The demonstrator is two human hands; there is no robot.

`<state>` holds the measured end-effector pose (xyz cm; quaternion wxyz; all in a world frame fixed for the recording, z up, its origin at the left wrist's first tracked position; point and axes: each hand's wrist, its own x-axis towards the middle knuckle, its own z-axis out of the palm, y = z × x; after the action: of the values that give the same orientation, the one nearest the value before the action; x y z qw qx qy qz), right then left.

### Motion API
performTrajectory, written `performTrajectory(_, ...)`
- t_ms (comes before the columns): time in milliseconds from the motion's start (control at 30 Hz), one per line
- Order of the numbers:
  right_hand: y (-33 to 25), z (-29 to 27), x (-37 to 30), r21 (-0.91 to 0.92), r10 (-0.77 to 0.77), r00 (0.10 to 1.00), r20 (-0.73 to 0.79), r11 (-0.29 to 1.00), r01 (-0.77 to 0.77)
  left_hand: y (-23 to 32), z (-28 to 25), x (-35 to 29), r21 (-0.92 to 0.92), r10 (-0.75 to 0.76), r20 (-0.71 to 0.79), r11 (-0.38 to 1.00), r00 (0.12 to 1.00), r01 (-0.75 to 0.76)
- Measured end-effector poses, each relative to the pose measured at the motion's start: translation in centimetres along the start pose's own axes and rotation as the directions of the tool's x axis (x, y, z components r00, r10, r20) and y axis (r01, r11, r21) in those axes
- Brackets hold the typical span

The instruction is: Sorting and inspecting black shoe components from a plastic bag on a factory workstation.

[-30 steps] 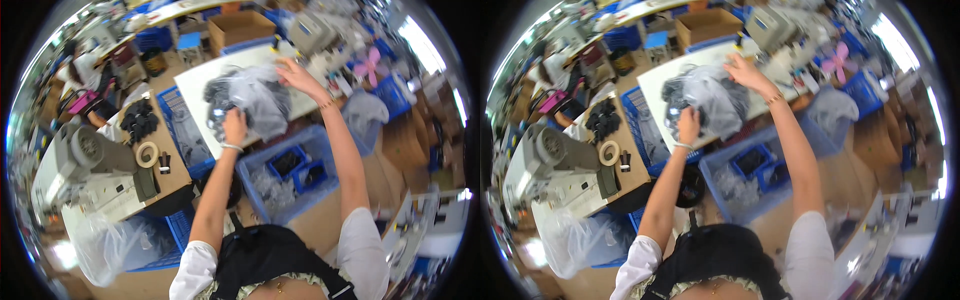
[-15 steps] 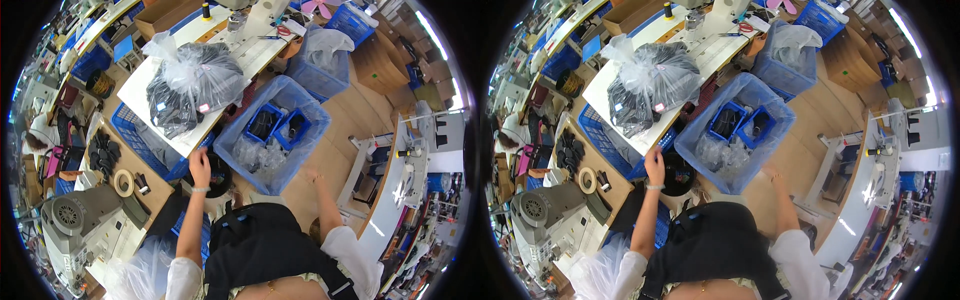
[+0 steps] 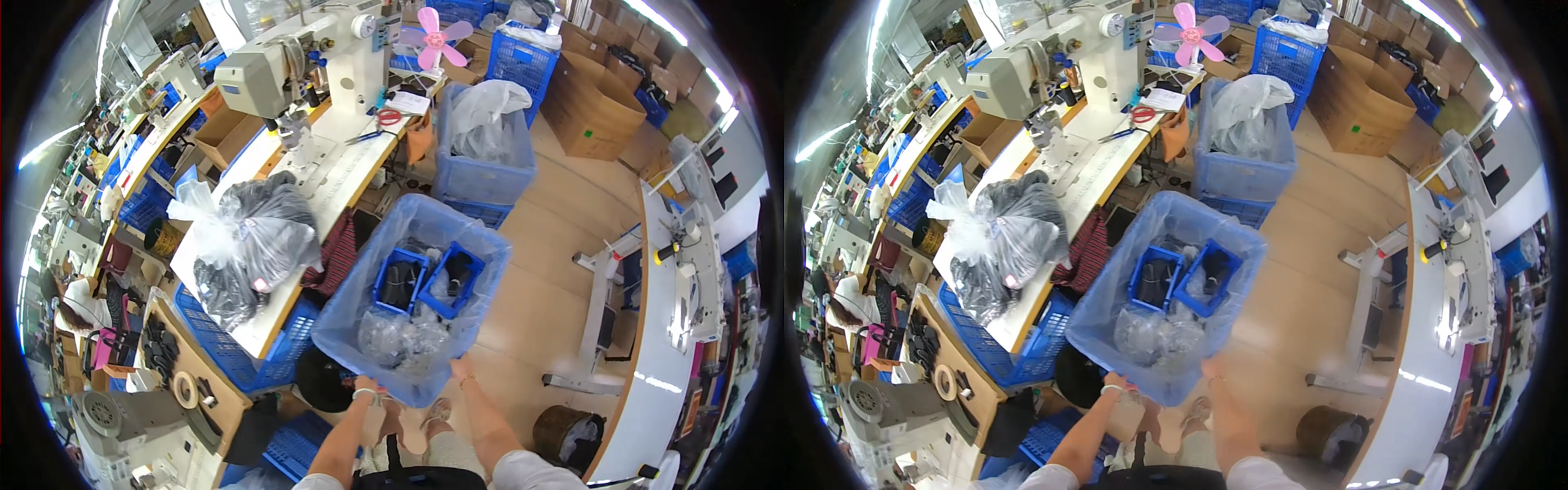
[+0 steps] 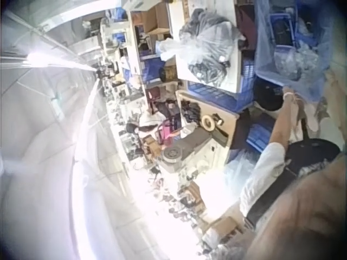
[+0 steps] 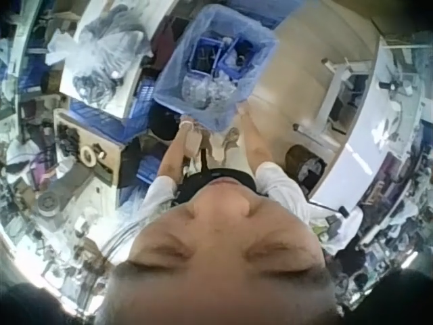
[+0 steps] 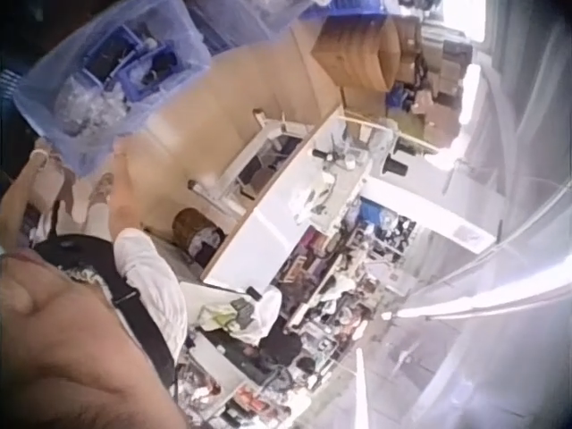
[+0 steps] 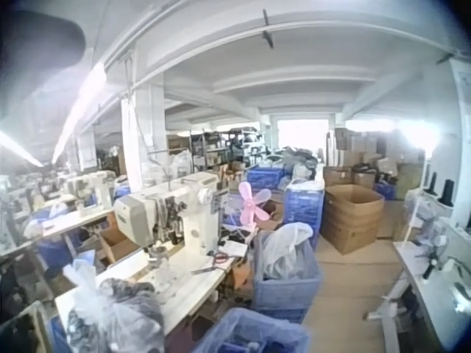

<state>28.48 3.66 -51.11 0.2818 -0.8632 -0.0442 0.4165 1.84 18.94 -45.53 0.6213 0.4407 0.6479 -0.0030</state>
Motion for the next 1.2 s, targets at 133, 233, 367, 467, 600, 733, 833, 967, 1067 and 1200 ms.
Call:
performTrajectory(133,-2.6,-0.4,-3.2,-0.029,-0.163,0.980,-0.112,0.987,0.161,-2.4,-1.0,3.1,0.377,0.283,-0.112,0.899,0.953,-0.223)
performTrajectory(233,0.6,-4.8,-4.4,0.002,-0.041,0.996,-0.082,0.999,0.041,-0.5,3.8,-1.8,0.237,-0.039,0.026,0.971,0.999,0.032)
performTrajectory(367,4.6,-8.1,-5.9,-0.159,-0.105,0.967,-0.232,0.985,0.069,-0.6,7.3,-7.2,0.728,0.038,0.198,0.664,0.980,-0.173)
performTrajectory(467,7.5,-12.7,-5.1,-0.115,0.008,0.988,-0.154,0.993,-0.026,-1.3,12.7,-10.6,0.446,0.298,-0.017,0.857,0.954,-0.259)
performTrajectory(600,10.1,-20.1,-5.5,-0.005,-0.019,0.976,-0.216,1.000,0.018,-7.2,20.0,-6.4,0.717,0.336,0.274,0.553,0.901,-0.424)
performTrajectory(733,10.8,-29.1,-5.7,-0.256,-0.223,0.888,-0.402,0.959,0.124,1.2,24.0,-11.4,0.528,0.031,0.410,0.807,0.912,-0.265)
performTrajectory(833,7.2,-33.8,-3.7,-0.475,-0.307,0.905,-0.293,0.868,0.141,1.2,28.3,-3.8,0.475,0.119,0.860,0.166,0.496,-0.864)
performTrajectory(967,3.0,-30.2,0.4,-0.284,-0.432,0.871,-0.233,0.887,0.364,23.0,17.6,-16.6,-0.094,0.752,0.499,0.540,0.430,-0.836)
performTrajectory(1067,-8.5,-21.9,-0.8,-0.306,-0.443,0.886,0.136,0.832,0.463,31.8,2.4,-31.0,-0.591,0.882,0.243,0.465,0.404,-0.659)
performTrajectory(1200,-23.6,-11.5,-4.4,-0.255,-0.820,0.479,0.314,0.413,0.874,36.4,-11.8,-44.4,-0.498,0.977,-0.066,-0.206,-0.200,-0.842)
